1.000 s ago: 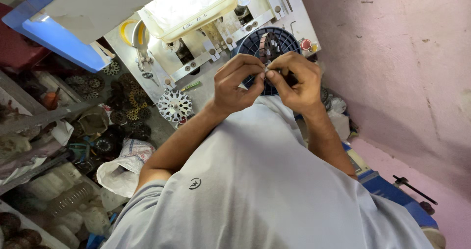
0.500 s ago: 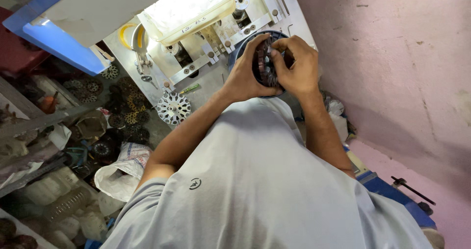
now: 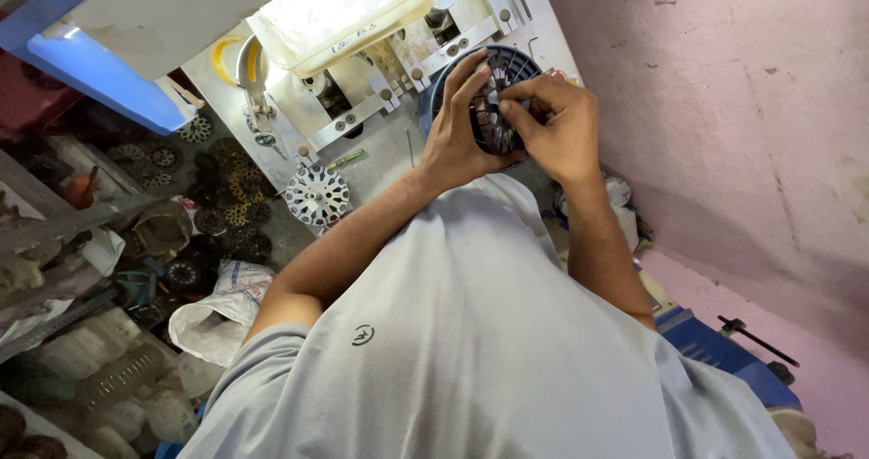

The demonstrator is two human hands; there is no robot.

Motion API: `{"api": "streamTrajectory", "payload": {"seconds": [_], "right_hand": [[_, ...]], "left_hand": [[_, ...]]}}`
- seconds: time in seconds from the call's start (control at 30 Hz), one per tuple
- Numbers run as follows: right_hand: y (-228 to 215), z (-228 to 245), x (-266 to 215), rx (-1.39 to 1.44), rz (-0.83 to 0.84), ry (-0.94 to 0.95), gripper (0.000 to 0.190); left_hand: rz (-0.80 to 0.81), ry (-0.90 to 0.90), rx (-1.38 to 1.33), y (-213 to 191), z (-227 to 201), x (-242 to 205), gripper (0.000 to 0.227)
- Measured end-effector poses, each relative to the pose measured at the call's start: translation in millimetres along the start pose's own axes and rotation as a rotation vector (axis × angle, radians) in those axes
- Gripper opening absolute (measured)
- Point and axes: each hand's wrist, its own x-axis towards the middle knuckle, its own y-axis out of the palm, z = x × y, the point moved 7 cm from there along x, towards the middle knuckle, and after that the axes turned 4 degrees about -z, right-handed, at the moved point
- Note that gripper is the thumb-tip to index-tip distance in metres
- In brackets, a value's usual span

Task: The person inserts small white rectangular components into the slots of a circular motor stator held in their hands. They repeatedly pick up the components and place them into the stator's slots, rotating the stator to access different positions.

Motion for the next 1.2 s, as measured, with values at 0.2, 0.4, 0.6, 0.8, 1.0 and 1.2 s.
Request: {"api": "streamTrajectory", "payload": {"seconds": [0.2, 0.4, 0.6, 0.8, 1.0, 1.2], "right_hand": [[5, -6, 0, -0.014, -0.012, -0.022, 0.013], [10, -27, -4, 0.174, 0.039, 0.09, 0.013], [16, -29, -7, 0.241, 0.0, 0.064, 0.01], [7, 9, -166, 0.124, -0.698, 0.278, 0.013], [-22, 55, -335, 0.589, -1.079, 0.343, 0.022], [35, -11, -320, 0.147, -0.788, 0.418, 0.031]], "left_hand": [[-0.015, 0.015, 0.016, 1, -1, -2, 0.121], [-0.034, 0.073, 0.008, 4, 2, -6, 0.12], [-0.033, 0.062, -0.036, 2, 4, -8, 0.117], [-0.011, 0.083, -0.153, 3, -2, -10, 0.118], [0.156, -0.02, -0.356, -1, -9, -22, 0.122], [0.277, 0.14, -0.428, 17, -92, -39, 0.121]]}}
